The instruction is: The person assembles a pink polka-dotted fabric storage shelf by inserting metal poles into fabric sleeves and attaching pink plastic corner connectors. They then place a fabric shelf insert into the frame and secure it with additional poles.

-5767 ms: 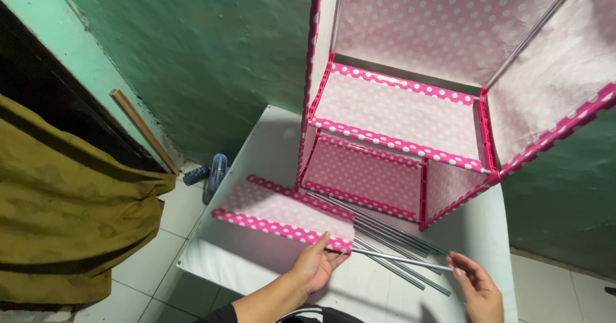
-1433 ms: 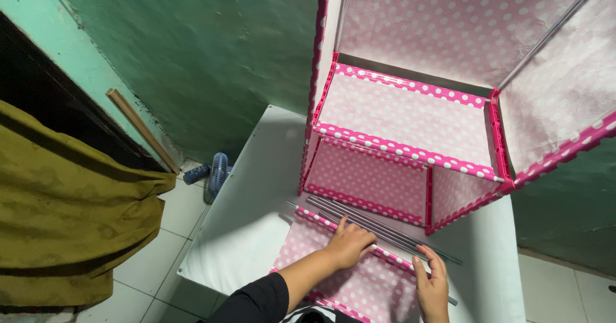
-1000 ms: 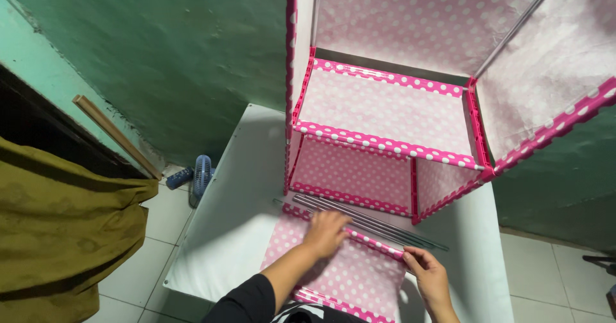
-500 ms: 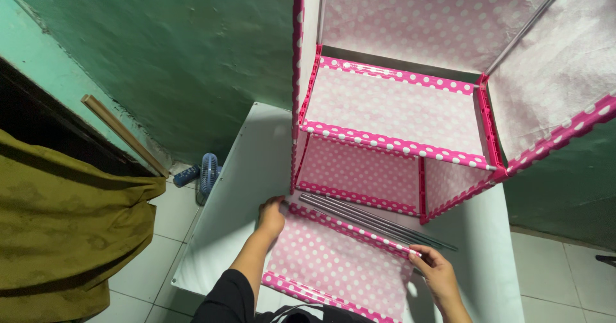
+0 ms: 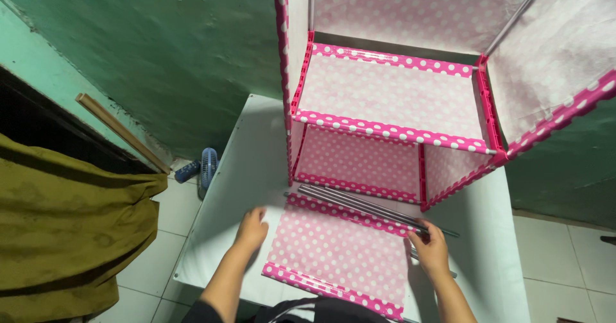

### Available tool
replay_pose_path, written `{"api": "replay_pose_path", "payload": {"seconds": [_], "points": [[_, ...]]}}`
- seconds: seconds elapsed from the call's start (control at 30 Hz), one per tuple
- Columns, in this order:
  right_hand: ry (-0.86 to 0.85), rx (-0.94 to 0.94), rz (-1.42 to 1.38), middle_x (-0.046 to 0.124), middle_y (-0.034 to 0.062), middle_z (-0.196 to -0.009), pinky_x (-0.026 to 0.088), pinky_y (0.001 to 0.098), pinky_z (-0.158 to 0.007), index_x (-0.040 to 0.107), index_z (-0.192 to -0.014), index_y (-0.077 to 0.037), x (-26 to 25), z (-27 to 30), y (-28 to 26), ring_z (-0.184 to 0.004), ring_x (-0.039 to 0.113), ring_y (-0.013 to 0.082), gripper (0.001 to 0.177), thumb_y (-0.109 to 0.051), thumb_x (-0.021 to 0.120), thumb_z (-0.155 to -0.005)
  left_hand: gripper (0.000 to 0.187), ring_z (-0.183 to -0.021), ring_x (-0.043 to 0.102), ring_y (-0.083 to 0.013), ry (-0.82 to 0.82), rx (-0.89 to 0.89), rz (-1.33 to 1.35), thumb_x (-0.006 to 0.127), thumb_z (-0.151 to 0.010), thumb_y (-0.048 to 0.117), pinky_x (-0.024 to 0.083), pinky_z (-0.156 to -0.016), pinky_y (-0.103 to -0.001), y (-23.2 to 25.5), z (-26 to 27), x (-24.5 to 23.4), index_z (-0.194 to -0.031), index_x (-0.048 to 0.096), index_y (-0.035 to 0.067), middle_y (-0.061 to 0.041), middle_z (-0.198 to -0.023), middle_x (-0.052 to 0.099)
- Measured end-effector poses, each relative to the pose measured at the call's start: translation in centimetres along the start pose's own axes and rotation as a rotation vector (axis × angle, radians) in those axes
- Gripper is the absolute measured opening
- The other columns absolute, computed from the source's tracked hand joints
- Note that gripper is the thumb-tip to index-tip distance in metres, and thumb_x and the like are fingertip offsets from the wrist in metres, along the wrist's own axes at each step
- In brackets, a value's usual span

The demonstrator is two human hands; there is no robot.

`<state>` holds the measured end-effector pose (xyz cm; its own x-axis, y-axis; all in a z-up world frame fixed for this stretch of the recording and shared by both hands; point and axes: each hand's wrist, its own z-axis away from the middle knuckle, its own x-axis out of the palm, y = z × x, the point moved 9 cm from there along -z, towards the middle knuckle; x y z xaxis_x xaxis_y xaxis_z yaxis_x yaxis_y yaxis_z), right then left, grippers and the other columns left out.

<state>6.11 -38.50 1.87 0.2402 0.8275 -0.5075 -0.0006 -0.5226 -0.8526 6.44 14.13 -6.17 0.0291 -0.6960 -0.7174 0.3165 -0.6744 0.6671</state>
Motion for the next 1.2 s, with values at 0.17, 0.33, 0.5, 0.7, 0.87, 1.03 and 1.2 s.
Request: {"api": "replay_pose_path", "payload": {"seconds": [0.17,0.33,0.5,0.7,0.87,1.03,1.2], "points": [[-0.039,-0.156,0.367,0.07,0.0136,-0.115,0.054,0.0377,-0.086,0.07,-0.121,-0.009,-0.5,3.1,-0.7,-0.1,0.066,0.0316,0.04,-0.02,0.076,-0.083,0.033,-0.107,0.069,-0.0311,-0.339,-0.151,-0.252,0.072,-0.087,0.035,0.054,-0.094,-0.041,-2.6,8.1,1.2,-0.109,0.069,0.011,-0.011,-0.108,0.072],[-0.555,0.191,0.371,0.073,0.005,-0.098,0.058,0.0331,-0.085,0.076,-0.103,-0.013,3.4,10.4,2.9,-0.094,0.069,0.0223,0.029,-0.029,0.08,-0.079,0.049,-0.103,0.069,-0.0297,-0.367,-0.218,-0.223,0.079,-0.08,0.04,0.054,-0.089,-0.041,-1.0,11.7,0.9,-0.114,0.06,0.01,-0.011,-0.106,0.071],[-0.56,0.039,0.542,0.071,0.0031,-0.098,0.053,0.0356,-0.091,0.076,-0.103,-0.017,3.9,13.0,2.2,-0.1,0.065,0.0254,0.03,-0.032,0.081,-0.077,0.048,-0.104,0.068,-0.0308,-0.377,-0.169,-0.283,0.08,-0.078,0.031,0.055,-0.09,-0.042,0.6,12.3,0.5,-0.114,0.059,0.009,-0.012,-0.107,0.071],[-0.244,-0.177,0.515,0.071,0.0084,-0.112,0.05,0.042,-0.096,0.073,-0.105,-0.013,1.0,8.5,-0.8,-0.107,0.062,0.0326,0.027,-0.026,0.076,-0.081,0.053,-0.12,0.059,-0.0344,-0.342,-0.162,-0.425,0.078,-0.085,0.038,0.051,-0.1,-0.046,2.6,10.6,0.1,-0.124,0.057,0.01,-0.014,-0.129,0.061],[-0.172,-0.39,0.555,0.067,0.0127,-0.125,0.047,0.0464,-0.1,0.065,-0.124,-0.01,3.6,2.9,-4.4,-0.118,0.058,0.0372,0.037,-0.018,0.065,-0.088,0.044,-0.122,0.053,-0.0386,0.041,0.131,-0.136,0.062,-0.093,0.02,0.048,-0.102,-0.048,6.4,4.7,0.1,-0.135,0.056,0.014,-0.009,-0.143,0.055],[-0.207,-0.49,0.709,0.065,0.0093,-0.121,0.043,0.0446,-0.103,0.066,-0.121,-0.014,5.5,0.9,-6.6,-0.121,0.054,0.0322,0.037,-0.014,0.063,-0.084,0.04,-0.127,0.051,-0.0348,0.042,0.265,-0.388,0.056,-0.095,0.01,0.045,-0.104,-0.048,8.4,0.7,2.4,-0.133,0.06,0.021,-0.006,-0.134,0.06],[-0.362,-0.373,0.578,0.063,0.0086,-0.108,0.05,0.0403,-0.095,0.068,-0.114,-0.017,4.5,0.4,-5.9,-0.111,0.06,0.0293,0.035,-0.013,0.07,-0.08,0.022,-0.109,0.061,-0.0278,-0.06,0.256,-0.14,0.071,-0.088,0.012,0.051,-0.094,-0.04,7.4,0.6,1.4,-0.11,0.072,0.013,-0.008,-0.113,0.066]]}}
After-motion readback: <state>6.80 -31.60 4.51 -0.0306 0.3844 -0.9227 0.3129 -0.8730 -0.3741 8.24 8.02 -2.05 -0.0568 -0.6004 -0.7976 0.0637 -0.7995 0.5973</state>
